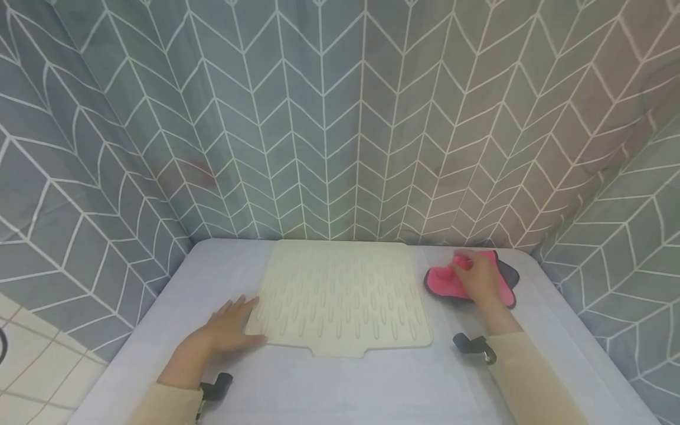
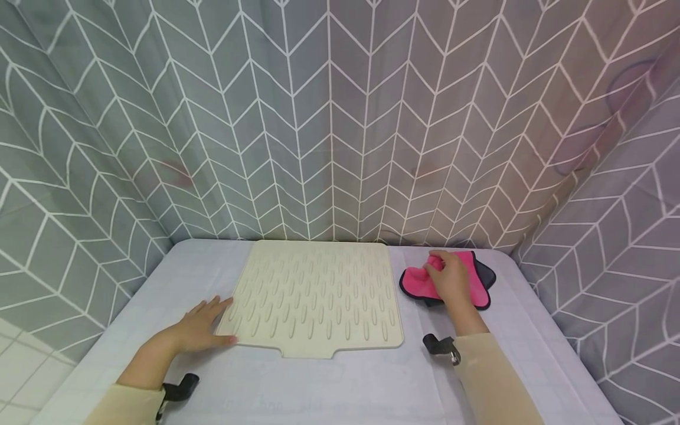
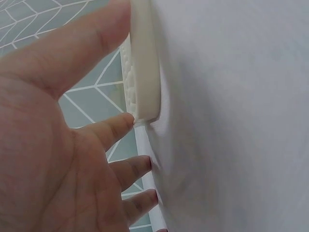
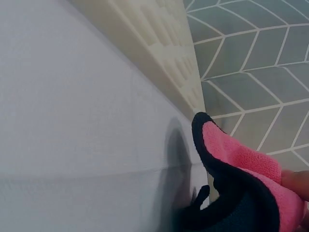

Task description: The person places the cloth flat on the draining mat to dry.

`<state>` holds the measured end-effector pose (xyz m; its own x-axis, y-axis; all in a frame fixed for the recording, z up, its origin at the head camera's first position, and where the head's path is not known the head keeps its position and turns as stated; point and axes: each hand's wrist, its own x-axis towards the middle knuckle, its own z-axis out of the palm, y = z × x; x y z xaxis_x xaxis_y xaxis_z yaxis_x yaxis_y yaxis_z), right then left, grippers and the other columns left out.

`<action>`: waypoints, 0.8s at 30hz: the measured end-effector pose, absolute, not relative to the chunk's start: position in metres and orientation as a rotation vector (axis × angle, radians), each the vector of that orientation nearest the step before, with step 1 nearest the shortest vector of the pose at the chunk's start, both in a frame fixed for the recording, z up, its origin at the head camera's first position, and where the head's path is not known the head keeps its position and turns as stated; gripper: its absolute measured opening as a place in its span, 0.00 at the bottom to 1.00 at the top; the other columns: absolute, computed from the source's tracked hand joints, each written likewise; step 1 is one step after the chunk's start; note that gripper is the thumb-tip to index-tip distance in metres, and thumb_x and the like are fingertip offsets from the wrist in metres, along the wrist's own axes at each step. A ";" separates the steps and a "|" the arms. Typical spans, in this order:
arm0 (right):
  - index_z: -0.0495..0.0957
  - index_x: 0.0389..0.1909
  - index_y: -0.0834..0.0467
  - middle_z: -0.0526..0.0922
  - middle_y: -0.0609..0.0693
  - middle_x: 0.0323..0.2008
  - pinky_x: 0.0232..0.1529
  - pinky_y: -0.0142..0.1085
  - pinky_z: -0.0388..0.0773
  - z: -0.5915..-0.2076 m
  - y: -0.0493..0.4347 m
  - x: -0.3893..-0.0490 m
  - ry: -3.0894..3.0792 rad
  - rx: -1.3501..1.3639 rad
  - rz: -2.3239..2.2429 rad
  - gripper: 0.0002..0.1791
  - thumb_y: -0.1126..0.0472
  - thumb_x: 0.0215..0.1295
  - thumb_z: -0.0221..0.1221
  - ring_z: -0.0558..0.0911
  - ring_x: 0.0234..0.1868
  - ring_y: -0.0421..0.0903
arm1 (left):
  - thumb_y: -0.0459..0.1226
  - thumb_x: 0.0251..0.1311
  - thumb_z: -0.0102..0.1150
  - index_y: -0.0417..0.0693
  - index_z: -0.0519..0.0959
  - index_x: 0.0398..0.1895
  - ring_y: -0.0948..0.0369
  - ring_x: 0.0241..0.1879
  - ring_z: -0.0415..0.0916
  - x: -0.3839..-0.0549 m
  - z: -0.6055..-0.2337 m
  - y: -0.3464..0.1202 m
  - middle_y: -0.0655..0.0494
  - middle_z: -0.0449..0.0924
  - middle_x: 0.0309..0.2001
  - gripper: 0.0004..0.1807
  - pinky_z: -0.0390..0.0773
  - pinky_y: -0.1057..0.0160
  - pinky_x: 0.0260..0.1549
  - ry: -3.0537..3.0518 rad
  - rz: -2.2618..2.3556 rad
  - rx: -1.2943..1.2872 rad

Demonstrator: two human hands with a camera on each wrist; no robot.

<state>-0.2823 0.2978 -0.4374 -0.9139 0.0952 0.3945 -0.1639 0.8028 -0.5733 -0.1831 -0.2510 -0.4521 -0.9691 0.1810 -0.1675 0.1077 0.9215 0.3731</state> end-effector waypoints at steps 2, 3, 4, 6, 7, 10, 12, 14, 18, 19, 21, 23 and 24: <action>0.78 0.57 0.65 0.82 0.67 0.47 0.44 0.55 0.76 -0.435 0.298 -0.280 -2.566 0.043 0.873 0.22 0.63 0.64 0.65 0.80 0.45 0.63 | 0.66 0.48 0.66 0.36 0.58 0.75 0.25 0.71 0.44 -0.182 -0.452 -0.251 0.25 0.50 0.73 0.60 0.46 0.23 0.64 2.883 0.538 0.218; 0.78 0.58 0.65 0.82 0.67 0.48 0.45 0.56 0.76 -0.434 0.297 -0.278 -2.558 0.030 0.872 0.22 0.62 0.64 0.65 0.80 0.46 0.63 | 0.66 0.48 0.66 0.36 0.58 0.75 0.25 0.71 0.44 -0.182 -0.452 -0.251 0.25 0.50 0.74 0.60 0.46 0.24 0.64 2.881 0.539 0.211; 0.79 0.58 0.64 0.82 0.67 0.49 0.47 0.57 0.76 -0.433 0.297 -0.277 -2.549 0.015 0.874 0.22 0.62 0.64 0.65 0.80 0.47 0.64 | 0.66 0.48 0.66 0.36 0.58 0.75 0.25 0.71 0.44 -0.182 -0.452 -0.251 0.25 0.50 0.74 0.60 0.46 0.24 0.64 2.883 0.538 0.211; 0.79 0.58 0.63 0.82 0.66 0.50 0.49 0.59 0.76 -0.431 0.296 -0.274 -2.529 -0.017 0.878 0.22 0.60 0.65 0.66 0.80 0.49 0.65 | 0.66 0.48 0.66 0.37 0.58 0.76 0.25 0.71 0.44 -0.182 -0.451 -0.250 0.26 0.50 0.74 0.60 0.46 0.24 0.65 2.879 0.539 0.207; 0.79 0.58 0.62 0.81 0.66 0.51 0.50 0.59 0.75 -0.430 0.295 -0.272 -2.515 -0.030 0.890 0.21 0.60 0.65 0.66 0.80 0.51 0.65 | 0.66 0.48 0.66 0.37 0.58 0.75 0.25 0.71 0.44 -0.182 -0.450 -0.250 0.26 0.50 0.74 0.60 0.46 0.25 0.65 2.879 0.540 0.206; 0.79 0.57 0.62 0.80 0.66 0.52 0.51 0.58 0.76 -0.427 0.292 -0.268 -2.464 -0.055 0.915 0.21 0.61 0.65 0.67 0.80 0.52 0.64 | 0.65 0.47 0.66 0.37 0.58 0.76 0.26 0.71 0.43 -0.182 -0.450 -0.249 0.26 0.50 0.74 0.60 0.46 0.25 0.65 2.872 0.546 0.202; 0.79 0.57 0.63 0.80 0.66 0.52 0.51 0.57 0.76 -0.425 0.289 -0.265 -2.435 -0.063 0.924 0.21 0.61 0.65 0.67 0.79 0.52 0.64 | 0.65 0.47 0.67 0.36 0.58 0.75 0.25 0.71 0.43 -0.181 -0.450 -0.249 0.25 0.50 0.74 0.60 0.46 0.25 0.65 2.871 0.551 0.203; 0.79 0.57 0.63 0.79 0.67 0.52 0.52 0.57 0.76 -0.422 0.286 -0.262 -2.407 -0.069 0.939 0.21 0.62 0.65 0.67 0.79 0.52 0.64 | 0.65 0.48 0.67 0.36 0.58 0.75 0.25 0.71 0.44 -0.181 -0.449 -0.249 0.25 0.50 0.74 0.60 0.46 0.25 0.65 2.872 0.552 0.207; 0.80 0.57 0.63 0.79 0.66 0.52 0.51 0.55 0.77 -0.417 0.278 -0.258 -2.335 -0.083 0.990 0.21 0.62 0.64 0.67 0.80 0.52 0.63 | 0.65 0.48 0.66 0.36 0.58 0.75 0.25 0.71 0.44 -0.180 -0.450 -0.249 0.25 0.50 0.73 0.60 0.46 0.24 0.65 2.875 0.551 0.207; 0.80 0.57 0.62 0.79 0.66 0.52 0.51 0.53 0.77 -0.416 0.276 -0.257 -2.309 -0.081 1.002 0.21 0.62 0.64 0.67 0.80 0.51 0.63 | 0.65 0.48 0.66 0.36 0.59 0.75 0.25 0.71 0.44 -0.180 -0.449 -0.249 0.25 0.50 0.73 0.60 0.47 0.24 0.65 2.877 0.549 0.206; 0.80 0.56 0.62 0.80 0.64 0.50 0.49 0.48 0.77 -0.413 0.272 -0.255 -2.257 -0.074 1.011 0.20 0.63 0.63 0.68 0.80 0.50 0.61 | 0.66 0.47 0.66 0.36 0.59 0.75 0.25 0.71 0.44 -0.180 -0.449 -0.249 0.25 0.51 0.73 0.60 0.47 0.24 0.65 2.880 0.544 0.203; 0.81 0.54 0.63 0.80 0.64 0.47 0.46 0.40 0.75 -0.409 0.268 -0.253 -2.202 -0.048 1.008 0.20 0.64 0.62 0.69 0.81 0.48 0.60 | 0.66 0.47 0.66 0.37 0.59 0.75 0.25 0.71 0.44 -0.180 -0.448 -0.248 0.25 0.51 0.73 0.60 0.47 0.24 0.65 2.882 0.539 0.203; 0.81 0.54 0.63 0.80 0.63 0.46 0.44 0.36 0.74 -0.407 0.265 -0.253 -2.176 -0.031 1.008 0.20 0.64 0.62 0.69 0.81 0.47 0.59 | 0.66 0.47 0.66 0.37 0.59 0.75 0.25 0.71 0.44 -0.180 -0.448 -0.248 0.25 0.51 0.73 0.60 0.47 0.24 0.65 2.883 0.539 0.201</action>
